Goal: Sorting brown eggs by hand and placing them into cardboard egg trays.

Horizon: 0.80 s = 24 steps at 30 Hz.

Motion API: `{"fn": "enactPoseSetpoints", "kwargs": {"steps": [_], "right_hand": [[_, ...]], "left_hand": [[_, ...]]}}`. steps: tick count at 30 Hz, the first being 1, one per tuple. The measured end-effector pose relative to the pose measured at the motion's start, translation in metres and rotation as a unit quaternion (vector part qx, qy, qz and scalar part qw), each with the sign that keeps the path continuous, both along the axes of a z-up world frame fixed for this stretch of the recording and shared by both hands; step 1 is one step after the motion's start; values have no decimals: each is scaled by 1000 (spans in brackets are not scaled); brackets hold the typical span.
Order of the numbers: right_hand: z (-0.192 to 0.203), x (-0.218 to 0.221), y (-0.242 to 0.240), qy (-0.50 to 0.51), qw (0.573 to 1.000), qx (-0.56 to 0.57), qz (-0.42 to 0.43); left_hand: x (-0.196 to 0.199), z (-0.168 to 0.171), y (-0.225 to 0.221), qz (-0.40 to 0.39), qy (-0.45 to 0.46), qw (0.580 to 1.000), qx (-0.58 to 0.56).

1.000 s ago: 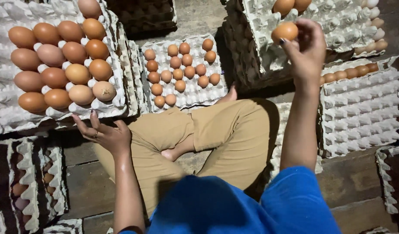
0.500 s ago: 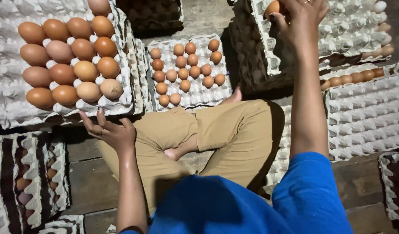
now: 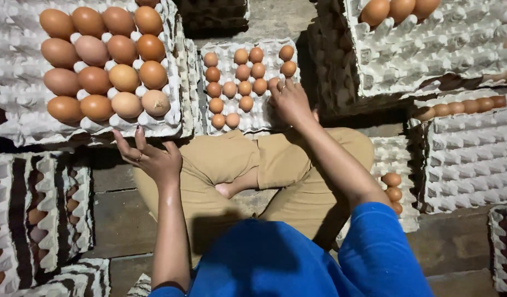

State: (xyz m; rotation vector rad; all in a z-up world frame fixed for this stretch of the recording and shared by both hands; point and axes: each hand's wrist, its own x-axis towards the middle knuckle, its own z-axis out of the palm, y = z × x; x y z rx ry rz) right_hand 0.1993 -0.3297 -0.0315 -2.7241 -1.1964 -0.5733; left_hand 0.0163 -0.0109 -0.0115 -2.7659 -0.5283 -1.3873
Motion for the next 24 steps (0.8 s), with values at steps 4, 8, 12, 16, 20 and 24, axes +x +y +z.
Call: {"fn": "enactPoseSetpoints", "kwargs": {"steps": [4,8,12,16,20,24], "right_hand": [[-108,25,-19,115,985,-117,-52],[-51,17,-6,112,985,-120,-57],[-31,10,-9,389,870,277,-122],[28,-26,-15,610,601,514,53],[50,-54,-33,663,418,616,77],[81,-60,-64,641,399,642,131]], "left_hand": [[2,5,-1,-8,-8,1000,4],[3,3,0,-11,-11,1000,4],[1,5,0,-8,-19,1000,3],[2,3,0,-12,-23,1000,-1],[1,4,0,-15,-26,1000,0],[-1,1,2,-18,-9,1000,9]]}}
